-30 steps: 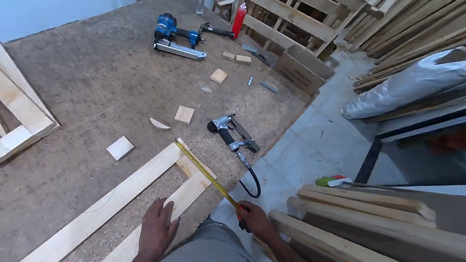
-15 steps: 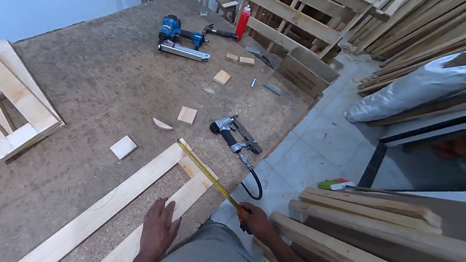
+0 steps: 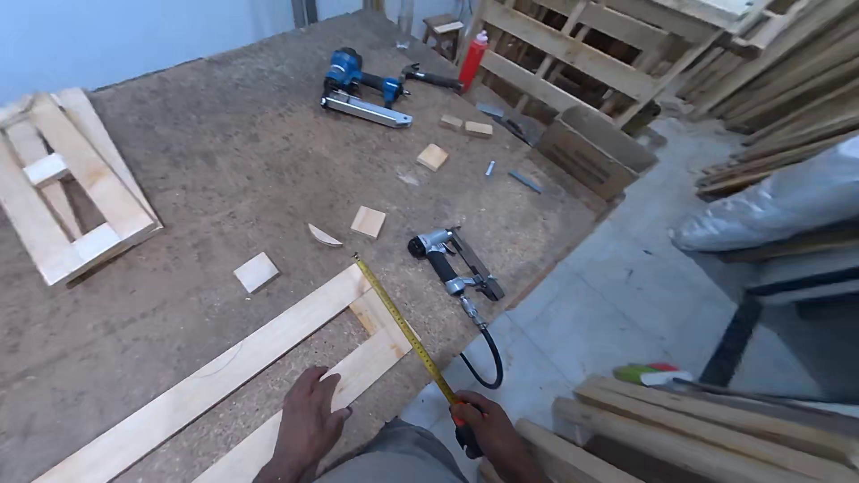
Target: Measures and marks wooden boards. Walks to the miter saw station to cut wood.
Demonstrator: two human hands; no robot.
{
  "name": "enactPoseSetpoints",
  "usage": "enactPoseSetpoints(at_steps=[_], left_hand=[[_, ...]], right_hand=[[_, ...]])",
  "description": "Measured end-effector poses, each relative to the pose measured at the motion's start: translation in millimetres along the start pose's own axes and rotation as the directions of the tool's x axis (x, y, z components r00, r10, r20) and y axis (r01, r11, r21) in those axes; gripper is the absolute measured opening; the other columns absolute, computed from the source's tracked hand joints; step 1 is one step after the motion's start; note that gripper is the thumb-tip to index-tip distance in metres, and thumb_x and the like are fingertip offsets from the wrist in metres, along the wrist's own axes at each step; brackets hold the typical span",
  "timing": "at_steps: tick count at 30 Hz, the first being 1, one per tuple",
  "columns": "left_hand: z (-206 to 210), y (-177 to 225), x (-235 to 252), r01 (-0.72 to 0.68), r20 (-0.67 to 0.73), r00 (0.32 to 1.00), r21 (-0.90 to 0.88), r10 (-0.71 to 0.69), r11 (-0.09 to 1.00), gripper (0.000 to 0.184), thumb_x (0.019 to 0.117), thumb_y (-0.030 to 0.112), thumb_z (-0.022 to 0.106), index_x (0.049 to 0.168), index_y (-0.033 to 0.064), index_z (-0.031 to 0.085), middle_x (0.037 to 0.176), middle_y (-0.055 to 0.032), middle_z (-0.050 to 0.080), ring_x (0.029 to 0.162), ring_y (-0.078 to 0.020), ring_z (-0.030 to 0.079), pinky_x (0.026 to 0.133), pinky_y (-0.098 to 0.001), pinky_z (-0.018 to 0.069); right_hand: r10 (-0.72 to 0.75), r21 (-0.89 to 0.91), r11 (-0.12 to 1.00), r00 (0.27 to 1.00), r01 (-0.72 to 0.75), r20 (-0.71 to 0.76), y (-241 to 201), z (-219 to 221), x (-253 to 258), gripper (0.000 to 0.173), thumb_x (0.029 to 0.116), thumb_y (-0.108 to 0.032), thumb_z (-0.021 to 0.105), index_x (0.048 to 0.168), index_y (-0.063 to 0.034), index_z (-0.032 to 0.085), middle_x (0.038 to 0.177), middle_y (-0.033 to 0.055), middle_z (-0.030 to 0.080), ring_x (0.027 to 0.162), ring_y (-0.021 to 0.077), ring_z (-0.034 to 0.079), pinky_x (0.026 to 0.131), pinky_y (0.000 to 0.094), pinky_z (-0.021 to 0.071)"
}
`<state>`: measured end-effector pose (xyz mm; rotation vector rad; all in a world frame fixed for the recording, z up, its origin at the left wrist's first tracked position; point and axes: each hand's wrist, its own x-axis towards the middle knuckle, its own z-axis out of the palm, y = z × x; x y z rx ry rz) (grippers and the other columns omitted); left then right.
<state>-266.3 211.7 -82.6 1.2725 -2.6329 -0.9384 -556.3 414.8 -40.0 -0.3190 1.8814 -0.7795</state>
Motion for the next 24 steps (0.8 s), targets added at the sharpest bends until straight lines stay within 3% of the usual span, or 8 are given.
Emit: enactPoseSetpoints(at_steps=[3, 5, 8, 11, 15, 19, 21, 24], left_hand=[[-21, 9, -3, 0.058, 0.064, 0.997, -0.172, -0.047, 0.983, 0.062, 0.0900, 0.061, 0.066, 0.132, 0.0152, 0.069, 0.156, -0.0127, 0.048, 0.152, -0.0331, 0.033, 0.125, -0.0511, 0.0268], [-38, 26, -11, 0.114, 0.064, 0.993, -0.378, -0.096, 0.919, 0.054, 0.1015, 0.051, 0.054, 0.134, 0.0103, 0.067, 0.152, -0.0114, 0.053, 0.146, -0.0257, 0.044, 0.122, -0.0449, 0.0361], [-47, 44, -22, 0.191, 0.073, 0.971, -0.812, -0.228, 0.552, 0.048, 0.1082, 0.035, 0.039, 0.128, 0.0006, 0.066, 0.123, -0.0098, 0.071, 0.112, -0.0171, 0.068, 0.101, -0.0381, 0.0554], [-61, 39, -43, 0.193, 0.111, 0.917, -0.964, -0.382, 0.184, 0.038, 0.1072, 0.026, 0.042, 0.119, -0.0014, 0.066, 0.103, -0.0112, 0.074, 0.092, -0.0187, 0.071, 0.086, -0.0402, 0.0600], [-87, -11, -106, 0.089, 0.143, 0.875, -0.987, -0.463, -0.136, 0.037, 0.1071, 0.025, 0.040, 0.125, -0.0033, 0.055, 0.118, -0.0180, 0.072, 0.097, -0.0243, 0.073, 0.084, -0.0414, 0.0608], [-93, -58, -191, 0.081, 0.191, 0.740, -0.977, -0.645, -0.196, 0.035, 0.1091, 0.022, 0.034, 0.126, -0.0042, 0.051, 0.110, -0.0205, 0.073, 0.086, -0.0297, 0.075, 0.078, -0.0451, 0.0631], [-86, -78, -237, 0.091, 0.206, 0.627, -0.977, -0.752, -0.191, 0.034, 0.1104, 0.020, 0.033, 0.125, -0.0046, 0.051, 0.101, -0.0184, 0.074, 0.081, -0.0271, 0.074, 0.074, -0.0431, 0.0630], [-76, -102, -296, 0.176, 0.226, 0.465, -0.971, -0.856, -0.161, 0.034, 0.1095, 0.019, 0.033, 0.115, -0.0037, 0.057, 0.096, -0.0157, 0.074, 0.071, -0.0227, 0.071, 0.065, -0.0391, 0.0612]], right_hand=[[-0.072, 0.057, 0.996, 0.992, 0.067, 0.104, -38, 22, -14, 0.036, 0.0982, -0.026, 0.060, 0.128, -0.0062, 0.064, 0.100, 0.0129, 0.071, 0.077, 0.0251, 0.070, 0.064, 0.0437, 0.0601], [-0.160, 0.044, 0.987, 0.966, 0.154, 0.202, -70, 52, -22, 0.038, 0.0995, -0.027, 0.056, 0.129, -0.0038, 0.062, 0.103, 0.0142, 0.070, 0.079, 0.0257, 0.071, 0.067, 0.0451, 0.0613], [-0.360, -0.049, 0.917, 0.875, 0.395, 0.325, -111, 112, -28, 0.038, 0.1014, -0.029, 0.052, 0.124, -0.0034, 0.068, 0.104, 0.0105, 0.072, 0.087, 0.0187, 0.070, 0.079, 0.0409, 0.0600], [-0.495, -0.042, 0.806, 0.711, 0.591, 0.499, -130, 167, -39, 0.041, 0.1044, -0.032, 0.050, 0.131, -0.0059, 0.067, 0.125, 0.0087, 0.071, 0.113, 0.0145, 0.068, 0.100, 0.0388, 0.0556], [-0.481, 0.005, 0.624, 0.379, 0.781, 0.791, -123, 213, -39, 0.045, 0.1096, -0.035, 0.047, 0.144, -0.0081, 0.059, 0.115, 0.0103, 0.074, 0.096, 0.0189, 0.073, 0.086, 0.0444, 0.0624], [-0.491, -0.056, 0.347, 0.232, 0.936, 0.840, -124, 256, -34, 0.034, 0.1083, -0.026, 0.050, 0.128, -0.0050, 0.069, 0.103, 0.0126, 0.076, 0.088, 0.0249, 0.075, 0.078, 0.0481, 0.0622], [-0.464, -0.179, 0.192, 0.250, 0.965, 0.850, -120, 280, -25, 0.037, 0.1043, -0.031, 0.056, 0.130, -0.0070, 0.068, 0.125, 0.0136, 0.072, 0.114, 0.0293, 0.070, 0.097, 0.0497, 0.0578], [-0.353, -0.266, -0.010, 0.245, 0.964, 0.903, -103, 317, -10, 0.059, 0.0942, -0.042, 0.069, 0.143, -0.0116, 0.059, 0.157, 0.0150, 0.049, 0.149, 0.0356, 0.041, 0.118, 0.0562, 0.0366]])
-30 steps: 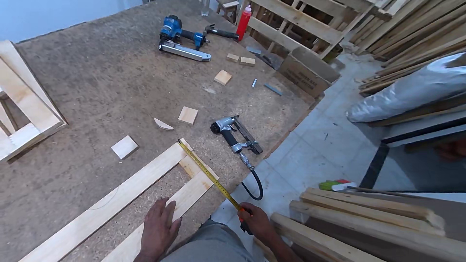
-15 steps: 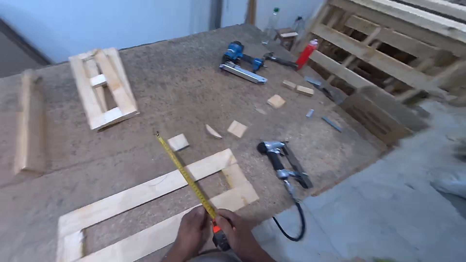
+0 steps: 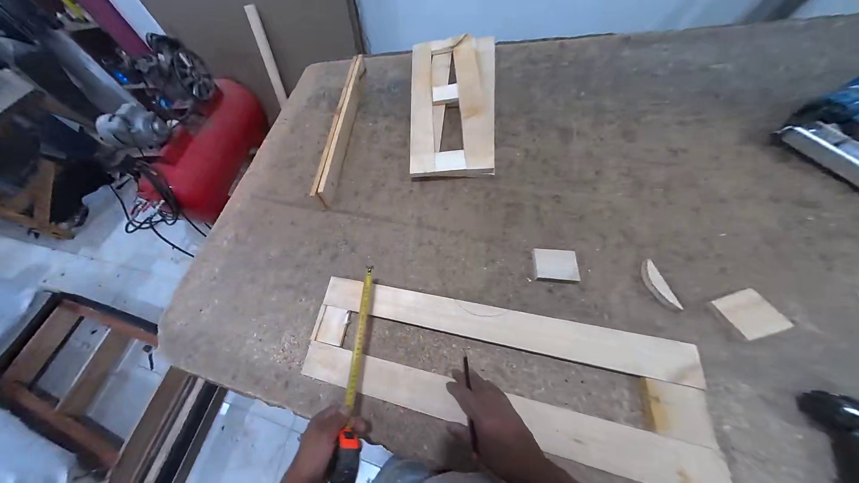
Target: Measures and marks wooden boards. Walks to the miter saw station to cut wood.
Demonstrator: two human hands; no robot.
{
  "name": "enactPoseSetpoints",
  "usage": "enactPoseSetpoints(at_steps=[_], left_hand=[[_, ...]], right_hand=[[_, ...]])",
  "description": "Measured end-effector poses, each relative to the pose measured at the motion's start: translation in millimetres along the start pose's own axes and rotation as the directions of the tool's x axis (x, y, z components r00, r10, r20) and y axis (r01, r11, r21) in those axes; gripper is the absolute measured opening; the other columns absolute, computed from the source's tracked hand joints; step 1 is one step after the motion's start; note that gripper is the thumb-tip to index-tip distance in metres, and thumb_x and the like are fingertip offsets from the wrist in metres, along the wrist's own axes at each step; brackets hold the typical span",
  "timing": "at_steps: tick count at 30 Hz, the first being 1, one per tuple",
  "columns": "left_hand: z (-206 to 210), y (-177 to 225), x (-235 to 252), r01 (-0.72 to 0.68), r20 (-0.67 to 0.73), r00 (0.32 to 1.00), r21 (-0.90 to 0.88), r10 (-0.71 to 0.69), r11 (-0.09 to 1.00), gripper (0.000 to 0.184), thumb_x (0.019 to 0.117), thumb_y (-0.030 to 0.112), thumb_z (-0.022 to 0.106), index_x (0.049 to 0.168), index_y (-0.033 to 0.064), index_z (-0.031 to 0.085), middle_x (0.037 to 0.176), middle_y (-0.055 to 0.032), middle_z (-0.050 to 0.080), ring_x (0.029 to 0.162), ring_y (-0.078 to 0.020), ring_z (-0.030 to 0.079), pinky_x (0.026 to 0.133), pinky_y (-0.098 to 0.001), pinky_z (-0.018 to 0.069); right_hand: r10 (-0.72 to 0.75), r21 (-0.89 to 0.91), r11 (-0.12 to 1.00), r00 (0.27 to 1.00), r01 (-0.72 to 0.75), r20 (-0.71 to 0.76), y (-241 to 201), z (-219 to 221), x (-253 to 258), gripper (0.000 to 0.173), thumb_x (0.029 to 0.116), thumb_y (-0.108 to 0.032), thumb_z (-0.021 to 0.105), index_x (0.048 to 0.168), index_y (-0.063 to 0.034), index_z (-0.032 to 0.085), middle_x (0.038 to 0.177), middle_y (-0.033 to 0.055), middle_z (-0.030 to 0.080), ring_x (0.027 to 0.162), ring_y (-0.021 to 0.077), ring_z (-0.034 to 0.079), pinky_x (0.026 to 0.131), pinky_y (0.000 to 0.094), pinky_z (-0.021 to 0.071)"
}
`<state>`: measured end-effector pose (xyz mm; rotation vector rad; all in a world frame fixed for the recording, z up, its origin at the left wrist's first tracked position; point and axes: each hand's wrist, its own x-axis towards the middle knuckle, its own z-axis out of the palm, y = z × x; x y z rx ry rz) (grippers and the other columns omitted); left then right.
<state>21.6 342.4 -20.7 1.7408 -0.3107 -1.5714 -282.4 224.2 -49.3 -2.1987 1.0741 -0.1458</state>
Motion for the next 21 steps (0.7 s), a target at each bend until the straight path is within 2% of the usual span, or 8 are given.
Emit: enactPoseSetpoints(at_steps=[2, 5, 6, 7, 10, 13, 16, 21], left_hand=[[-31, -7, 0, 0.022, -0.085, 0.996, 0.029, -0.020, 0.999, 0.033, 0.1103, 0.019, 0.033, 0.113, -0.0034, 0.057, 0.095, -0.0155, 0.074, 0.069, -0.0219, 0.070, 0.063, -0.0383, 0.0600], [-61, -10, 9, 0.021, -0.138, 0.990, 0.051, -0.014, 0.998, 0.032, 0.1104, 0.018, 0.034, 0.111, -0.0032, 0.058, 0.093, -0.0149, 0.074, 0.070, -0.0211, 0.070, 0.064, -0.0370, 0.0594], [-66, -8, 14, 0.021, -0.149, 0.989, 0.062, -0.012, 0.998, 0.032, 0.1105, 0.018, 0.035, 0.110, -0.0032, 0.058, 0.093, -0.0146, 0.075, 0.071, -0.0210, 0.071, 0.065, -0.0367, 0.0592], [-69, -6, 19, 0.018, -0.157, 0.988, 0.067, -0.008, 0.998, 0.032, 0.1106, 0.018, 0.035, 0.110, -0.0038, 0.059, 0.092, -0.0146, 0.075, 0.072, -0.0209, 0.071, 0.066, -0.0365, 0.0595], [-79, 2, 33, 0.009, -0.117, 0.993, 0.093, 0.002, 0.996, 0.031, 0.1106, 0.018, 0.037, 0.110, -0.0043, 0.059, 0.093, -0.0151, 0.075, 0.079, -0.0222, 0.073, 0.073, -0.0384, 0.0607], [-90, 5, 39, 0.024, -0.086, 0.996, 0.151, -0.011, 0.988, 0.031, 0.1096, 0.019, 0.038, 0.108, -0.0030, 0.061, 0.094, -0.0147, 0.075, 0.079, -0.0217, 0.072, 0.072, -0.0378, 0.0597], [-108, -4, 39, 0.025, -0.087, 0.996, 0.224, -0.005, 0.974, 0.032, 0.1087, 0.020, 0.041, 0.106, -0.0015, 0.064, 0.093, -0.0123, 0.075, 0.078, -0.0199, 0.072, 0.073, -0.0371, 0.0593], [-126, 0, 43, 0.040, -0.102, 0.995, 0.438, 0.005, 0.898, 0.037, 0.1095, 0.026, 0.040, 0.098, 0.0033, 0.068, 0.090, -0.0065, 0.074, 0.080, -0.0175, 0.070, 0.077, -0.0384, 0.0575]], right_hand=[[-0.044, -0.104, 0.994, 0.999, 0.043, -0.007, -1, 21, 13, 0.072, 0.0864, -0.043, 0.077, 0.148, -0.0140, 0.053, 0.159, 0.0164, 0.046, 0.151, 0.0380, 0.037, 0.118, 0.0623, 0.0343], [-0.067, -0.163, 0.985, 0.996, 0.057, -0.057, -1, 39, 24, 0.079, 0.0783, -0.029, 0.084, 0.149, -0.0138, 0.052, 0.157, 0.0165, 0.048, 0.148, 0.0384, 0.041, 0.116, 0.0637, 0.0363], [-0.086, -0.174, 0.982, 0.993, 0.070, -0.085, 1, 42, 26, 0.075, 0.0799, -0.029, 0.083, 0.147, -0.0138, 0.054, 0.156, 0.0161, 0.050, 0.146, 0.0384, 0.044, 0.114, 0.0637, 0.0385], [-0.104, -0.192, 0.978, 0.990, 0.084, -0.100, 5, 46, 27, 0.070, 0.0845, -0.035, 0.080, 0.146, -0.0147, 0.055, 0.156, 0.0152, 0.051, 0.145, 0.0375, 0.046, 0.113, 0.0628, 0.0399], [-0.133, -0.234, 0.967, 0.982, 0.100, -0.131, 13, 53, 27, 0.066, 0.0881, -0.049, 0.075, 0.144, -0.0187, 0.057, 0.155, 0.0109, 0.053, 0.144, 0.0339, 0.048, 0.112, 0.0593, 0.0432], [-0.070, -0.213, 0.975, 0.996, 0.057, -0.055, 9, 50, 28, 0.069, 0.0863, -0.045, 0.077, 0.146, -0.0192, 0.055, 0.158, 0.0093, 0.049, 0.148, 0.0330, 0.044, 0.115, 0.0590, 0.0388], [-0.026, -0.204, 0.979, 1.000, 0.025, -0.002, 5, 45, 31, 0.068, 0.0892, -0.048, 0.073, 0.148, -0.0197, 0.054, 0.160, 0.0087, 0.046, 0.149, 0.0327, 0.041, 0.118, 0.0583, 0.0356], [-0.018, -0.189, 0.982, 1.000, 0.019, 0.007, 5, 46, 31, 0.067, 0.0899, -0.047, 0.072, 0.149, -0.0200, 0.053, 0.160, 0.0089, 0.046, 0.150, 0.0330, 0.040, 0.120, 0.0589, 0.0332]])
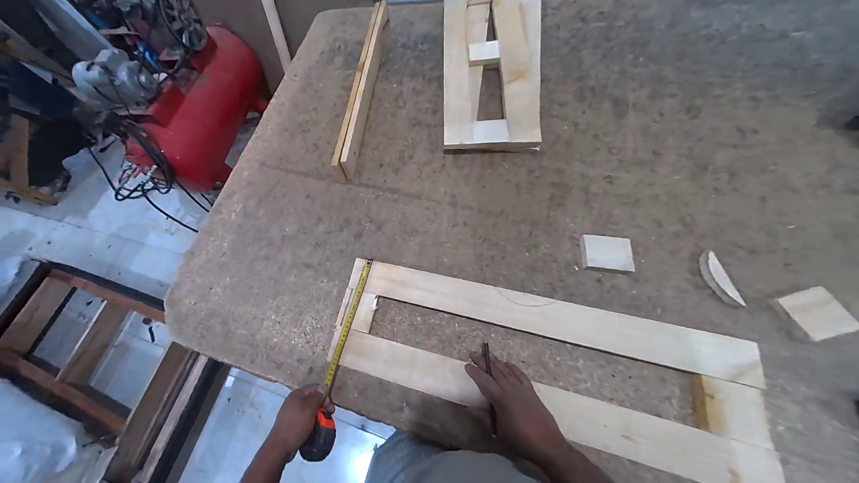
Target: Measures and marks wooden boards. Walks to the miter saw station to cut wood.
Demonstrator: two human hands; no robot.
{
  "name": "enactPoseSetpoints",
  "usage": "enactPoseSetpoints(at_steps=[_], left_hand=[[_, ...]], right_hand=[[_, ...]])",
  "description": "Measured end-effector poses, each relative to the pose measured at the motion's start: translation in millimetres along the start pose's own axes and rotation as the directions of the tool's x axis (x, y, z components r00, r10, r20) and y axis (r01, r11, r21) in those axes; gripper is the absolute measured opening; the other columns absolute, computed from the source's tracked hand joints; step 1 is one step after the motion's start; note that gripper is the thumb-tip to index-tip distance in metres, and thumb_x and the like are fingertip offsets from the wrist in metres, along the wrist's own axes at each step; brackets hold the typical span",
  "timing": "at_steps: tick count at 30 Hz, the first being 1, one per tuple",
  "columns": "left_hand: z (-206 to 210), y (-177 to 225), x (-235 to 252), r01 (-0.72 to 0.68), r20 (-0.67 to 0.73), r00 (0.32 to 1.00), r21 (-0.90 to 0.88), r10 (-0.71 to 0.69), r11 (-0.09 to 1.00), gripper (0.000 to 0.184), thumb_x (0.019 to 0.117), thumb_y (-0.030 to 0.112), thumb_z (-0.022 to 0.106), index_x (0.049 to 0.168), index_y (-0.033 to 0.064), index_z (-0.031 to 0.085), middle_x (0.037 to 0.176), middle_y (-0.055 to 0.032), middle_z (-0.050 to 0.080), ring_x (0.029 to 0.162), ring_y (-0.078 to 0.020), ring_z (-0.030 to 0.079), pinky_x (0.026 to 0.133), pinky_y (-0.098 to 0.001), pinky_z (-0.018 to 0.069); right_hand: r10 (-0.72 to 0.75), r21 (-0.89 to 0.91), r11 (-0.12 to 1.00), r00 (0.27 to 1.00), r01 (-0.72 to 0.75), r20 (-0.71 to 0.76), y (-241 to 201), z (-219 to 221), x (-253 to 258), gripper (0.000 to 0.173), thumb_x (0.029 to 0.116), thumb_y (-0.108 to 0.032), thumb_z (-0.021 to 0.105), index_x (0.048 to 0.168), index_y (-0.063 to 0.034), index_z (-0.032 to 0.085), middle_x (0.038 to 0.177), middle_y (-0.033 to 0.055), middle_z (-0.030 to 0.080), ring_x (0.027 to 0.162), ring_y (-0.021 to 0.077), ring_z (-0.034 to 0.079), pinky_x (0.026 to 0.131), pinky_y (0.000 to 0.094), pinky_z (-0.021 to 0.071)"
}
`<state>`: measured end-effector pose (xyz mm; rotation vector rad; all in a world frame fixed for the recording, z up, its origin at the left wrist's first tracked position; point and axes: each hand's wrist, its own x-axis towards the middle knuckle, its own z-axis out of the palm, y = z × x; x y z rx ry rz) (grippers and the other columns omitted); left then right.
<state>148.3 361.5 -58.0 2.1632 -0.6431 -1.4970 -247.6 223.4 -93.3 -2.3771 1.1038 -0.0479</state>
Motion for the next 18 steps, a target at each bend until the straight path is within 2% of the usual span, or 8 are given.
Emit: enactPoseSetpoints(at_steps=[4, 9, 12, 18], left_hand=[[-1, 6, 2, 0.040, 0.002, 0.999, 0.027, -0.040, 0.999, 0.036, 0.1096, 0.026, 0.041, 0.099, 0.0044, 0.068, 0.091, -0.0050, 0.074, 0.082, -0.0156, 0.070, 0.080, -0.0374, 0.0573], [-1, 2, 3, 0.018, 0.012, 1.000, 0.051, -0.018, 0.999, 0.036, 0.1093, 0.026, 0.040, 0.099, 0.0054, 0.068, 0.092, -0.0044, 0.073, 0.085, -0.0155, 0.069, 0.083, -0.0387, 0.0560], [0, -2, 4, 0.013, 0.014, 1.000, 0.032, -0.013, 0.999, 0.035, 0.1087, 0.027, 0.041, 0.099, 0.0057, 0.067, 0.092, -0.0041, 0.073, 0.085, -0.0154, 0.069, 0.083, -0.0384, 0.0563], [1, -1, 5, 0.013, 0.021, 1.000, 0.001, -0.013, 1.000, 0.037, 0.1098, 0.026, 0.040, 0.098, 0.0047, 0.067, 0.091, -0.0044, 0.073, 0.084, -0.0153, 0.069, 0.082, -0.0377, 0.0566]], right_hand=[[-0.041, -0.043, 0.998, 0.998, 0.039, -0.042, 4, 8, 0, 0.067, 0.0913, -0.050, 0.069, 0.148, -0.0183, 0.053, 0.159, 0.0098, 0.047, 0.149, 0.0350, 0.042, 0.116, 0.0612, 0.0366], [-0.057, -0.063, 0.997, 0.997, 0.054, -0.053, 4, 10, 0, 0.071, 0.0915, -0.060, 0.064, 0.147, -0.0170, 0.054, 0.158, 0.0112, 0.048, 0.146, 0.0358, 0.045, 0.116, 0.0618, 0.0373], [-0.063, -0.091, 0.994, 0.996, 0.057, -0.057, 7, 12, 0, 0.074, 0.0928, -0.069, 0.055, 0.147, -0.0176, 0.054, 0.158, 0.0107, 0.049, 0.146, 0.0349, 0.045, 0.116, 0.0609, 0.0378], [-0.074, -0.093, 0.993, 0.994, 0.066, -0.081, 9, 13, -1, 0.074, 0.0928, -0.068, 0.056, 0.147, -0.0182, 0.054, 0.157, 0.0112, 0.050, 0.145, 0.0359, 0.047, 0.114, 0.0624, 0.0386]])
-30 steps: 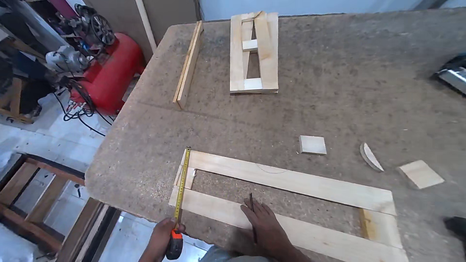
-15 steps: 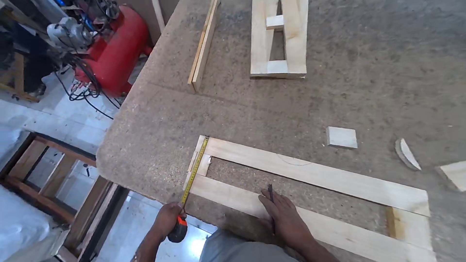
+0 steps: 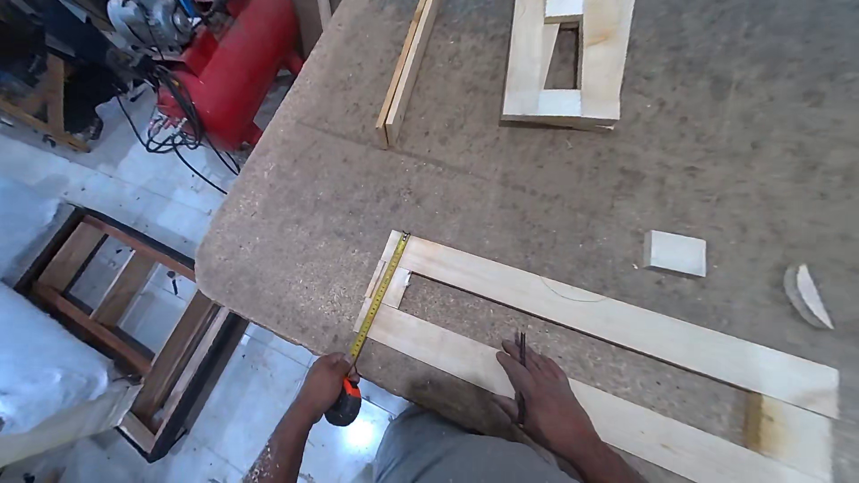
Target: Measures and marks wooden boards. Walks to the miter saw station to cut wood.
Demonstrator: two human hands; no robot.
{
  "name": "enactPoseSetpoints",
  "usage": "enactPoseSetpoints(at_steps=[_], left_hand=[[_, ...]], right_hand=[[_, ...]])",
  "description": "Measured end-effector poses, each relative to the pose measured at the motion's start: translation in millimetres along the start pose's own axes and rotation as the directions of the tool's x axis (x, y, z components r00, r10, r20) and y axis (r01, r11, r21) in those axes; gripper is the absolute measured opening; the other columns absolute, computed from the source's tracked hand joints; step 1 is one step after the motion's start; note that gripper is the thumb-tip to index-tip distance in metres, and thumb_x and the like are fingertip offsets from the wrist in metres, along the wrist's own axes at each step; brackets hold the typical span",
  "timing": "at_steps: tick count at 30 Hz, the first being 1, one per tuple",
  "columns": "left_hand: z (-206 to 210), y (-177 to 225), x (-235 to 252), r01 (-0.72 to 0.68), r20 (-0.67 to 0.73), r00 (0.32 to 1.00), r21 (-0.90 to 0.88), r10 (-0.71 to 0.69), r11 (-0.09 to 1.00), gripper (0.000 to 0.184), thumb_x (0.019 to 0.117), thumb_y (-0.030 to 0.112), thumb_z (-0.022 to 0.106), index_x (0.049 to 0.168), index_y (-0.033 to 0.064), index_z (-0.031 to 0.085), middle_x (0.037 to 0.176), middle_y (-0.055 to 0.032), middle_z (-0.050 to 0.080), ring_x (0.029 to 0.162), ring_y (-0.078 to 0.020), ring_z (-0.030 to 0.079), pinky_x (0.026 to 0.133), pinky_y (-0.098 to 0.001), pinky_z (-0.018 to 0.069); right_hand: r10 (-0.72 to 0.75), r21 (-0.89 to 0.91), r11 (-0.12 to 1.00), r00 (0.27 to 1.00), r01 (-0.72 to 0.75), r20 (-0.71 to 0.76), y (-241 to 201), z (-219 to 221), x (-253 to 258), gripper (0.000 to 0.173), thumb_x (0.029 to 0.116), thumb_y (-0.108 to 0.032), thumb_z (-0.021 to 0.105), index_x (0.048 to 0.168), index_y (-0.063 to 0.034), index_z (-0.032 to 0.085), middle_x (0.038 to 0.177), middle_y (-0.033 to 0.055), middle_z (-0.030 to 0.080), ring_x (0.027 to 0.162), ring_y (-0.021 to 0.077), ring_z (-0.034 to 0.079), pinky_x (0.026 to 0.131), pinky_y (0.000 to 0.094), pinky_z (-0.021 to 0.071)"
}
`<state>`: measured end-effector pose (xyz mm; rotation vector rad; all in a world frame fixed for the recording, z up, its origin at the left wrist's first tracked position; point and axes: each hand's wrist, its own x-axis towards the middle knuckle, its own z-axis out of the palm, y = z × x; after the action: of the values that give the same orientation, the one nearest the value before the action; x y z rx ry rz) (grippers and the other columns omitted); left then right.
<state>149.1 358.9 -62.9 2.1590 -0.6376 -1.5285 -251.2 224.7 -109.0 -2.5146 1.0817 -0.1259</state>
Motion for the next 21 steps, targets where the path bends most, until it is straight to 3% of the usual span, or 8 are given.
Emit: enactPoseSetpoints(at_steps=[12, 17, 21], left_hand=[[2, 4, -1, 0.027, 0.027, 0.999, -0.059, -0.026, 0.998, 0.035, 0.1097, 0.025, 0.041, 0.099, 0.0042, 0.067, 0.090, -0.0051, 0.073, 0.081, -0.0152, 0.070, 0.079, -0.0356, 0.0572], [4, 1, -5, 0.017, 0.019, 1.000, -0.132, -0.014, 0.991, 0.033, 0.1087, 0.024, 0.042, 0.098, 0.0038, 0.066, 0.089, -0.0060, 0.073, 0.079, -0.0160, 0.069, 0.076, -0.0356, 0.0570], [5, 8, -18, -0.019, -0.020, 1.000, -0.456, 0.011, 0.890, 0.057, 0.1134, 0.037, 0.016, 0.113, -0.0022, 0.058, 0.082, -0.0116, 0.070, 0.064, -0.0209, 0.068, 0.059, -0.0366, 0.0599]], right_hand=[[-0.003, -0.002, 1.000, 1.000, 0.003, -0.006, 1, -3, -1, 0.073, 0.0943, -0.069, 0.053, 0.147, -0.0188, 0.054, 0.157, 0.0101, 0.050, 0.145, 0.0349, 0.046, 0.114, 0.0621, 0.0389], [0.008, 0.025, 1.000, 1.000, -0.009, 0.016, -1, -7, -2, 0.069, 0.0926, -0.058, 0.064, 0.147, -0.0179, 0.053, 0.158, 0.0109, 0.048, 0.146, 0.0354, 0.046, 0.115, 0.0614, 0.0378], [0.050, 0.110, 0.992, 0.996, -0.059, 0.080, -7, -21, 1, 0.067, 0.0900, -0.042, 0.073, 0.149, -0.0177, 0.053, 0.160, 0.0106, 0.046, 0.149, 0.0352, 0.041, 0.119, 0.0611, 0.0328]])
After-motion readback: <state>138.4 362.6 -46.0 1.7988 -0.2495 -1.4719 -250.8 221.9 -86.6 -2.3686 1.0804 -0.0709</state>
